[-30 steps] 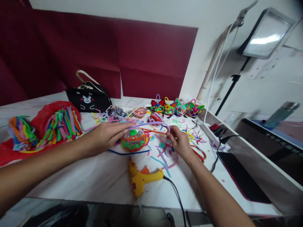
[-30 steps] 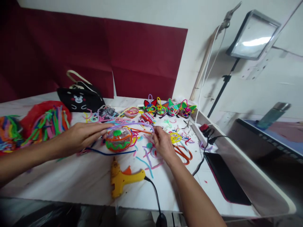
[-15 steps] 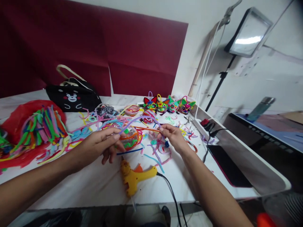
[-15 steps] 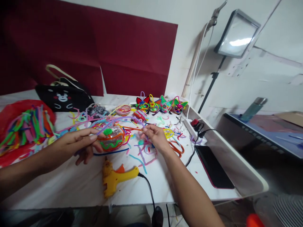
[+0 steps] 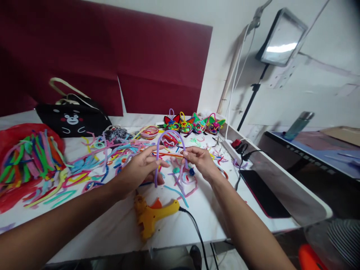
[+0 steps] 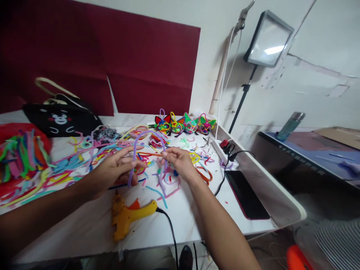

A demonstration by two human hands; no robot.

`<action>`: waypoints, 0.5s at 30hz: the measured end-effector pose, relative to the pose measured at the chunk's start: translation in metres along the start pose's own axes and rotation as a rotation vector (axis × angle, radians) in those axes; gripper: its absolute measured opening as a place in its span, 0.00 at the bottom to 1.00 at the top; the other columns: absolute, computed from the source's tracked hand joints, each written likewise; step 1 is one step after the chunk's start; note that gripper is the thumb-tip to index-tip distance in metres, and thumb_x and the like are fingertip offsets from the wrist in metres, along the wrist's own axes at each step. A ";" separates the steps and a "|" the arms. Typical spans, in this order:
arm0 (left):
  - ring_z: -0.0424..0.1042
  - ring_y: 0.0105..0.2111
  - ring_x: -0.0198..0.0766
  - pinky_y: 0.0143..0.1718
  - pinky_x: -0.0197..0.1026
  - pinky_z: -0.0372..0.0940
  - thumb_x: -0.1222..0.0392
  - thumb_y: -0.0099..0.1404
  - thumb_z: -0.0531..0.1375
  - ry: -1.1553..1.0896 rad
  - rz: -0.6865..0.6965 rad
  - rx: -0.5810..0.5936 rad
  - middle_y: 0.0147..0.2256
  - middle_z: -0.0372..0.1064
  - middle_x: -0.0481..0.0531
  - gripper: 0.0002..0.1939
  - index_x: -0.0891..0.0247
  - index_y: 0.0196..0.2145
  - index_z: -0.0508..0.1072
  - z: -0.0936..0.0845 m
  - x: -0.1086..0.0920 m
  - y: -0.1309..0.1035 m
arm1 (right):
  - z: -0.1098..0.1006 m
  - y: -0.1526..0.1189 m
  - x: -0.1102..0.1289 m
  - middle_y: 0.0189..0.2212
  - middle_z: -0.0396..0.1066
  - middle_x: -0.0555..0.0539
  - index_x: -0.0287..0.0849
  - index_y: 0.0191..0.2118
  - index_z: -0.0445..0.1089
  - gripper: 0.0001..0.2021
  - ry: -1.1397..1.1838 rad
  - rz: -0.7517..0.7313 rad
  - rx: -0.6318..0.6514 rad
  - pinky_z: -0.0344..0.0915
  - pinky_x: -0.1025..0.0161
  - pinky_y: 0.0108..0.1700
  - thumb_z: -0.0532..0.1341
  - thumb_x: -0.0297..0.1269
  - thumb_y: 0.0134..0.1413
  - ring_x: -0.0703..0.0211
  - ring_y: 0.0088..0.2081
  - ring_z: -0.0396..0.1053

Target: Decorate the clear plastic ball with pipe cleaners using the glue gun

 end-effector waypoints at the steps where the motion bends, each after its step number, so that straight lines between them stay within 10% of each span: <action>1: 0.76 0.21 0.39 0.26 0.42 0.72 0.48 0.56 0.67 0.014 0.018 0.009 0.38 0.77 0.51 0.34 0.56 0.57 0.60 0.002 0.001 0.000 | -0.001 0.001 -0.001 0.21 0.74 0.51 0.43 0.30 0.75 0.16 0.005 -0.006 -0.019 0.58 0.66 0.27 0.70 0.52 0.45 0.63 0.23 0.64; 6: 0.73 0.18 0.35 0.21 0.36 0.65 0.45 0.66 0.58 0.206 0.106 0.058 0.27 0.74 0.50 0.18 0.62 0.43 0.71 0.005 0.013 -0.003 | -0.009 0.008 -0.009 0.21 0.72 0.52 0.43 0.28 0.74 0.17 0.024 -0.034 -0.124 0.59 0.66 0.25 0.72 0.52 0.40 0.65 0.22 0.63; 15: 0.76 0.19 0.35 0.18 0.35 0.67 0.44 0.69 0.55 0.188 0.140 0.161 0.43 0.75 0.57 0.34 0.54 0.66 0.48 0.016 0.037 -0.017 | 0.000 0.001 -0.005 0.22 0.75 0.52 0.43 0.33 0.69 0.21 0.078 0.049 -0.015 0.57 0.69 0.17 0.70 0.55 0.44 0.66 0.16 0.65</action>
Point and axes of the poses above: each hand's wrist, its own y-axis towards the middle knuckle, its own z-axis out of the palm, x = y × z, the point moved 3 cm from there along y, towards the middle knuckle
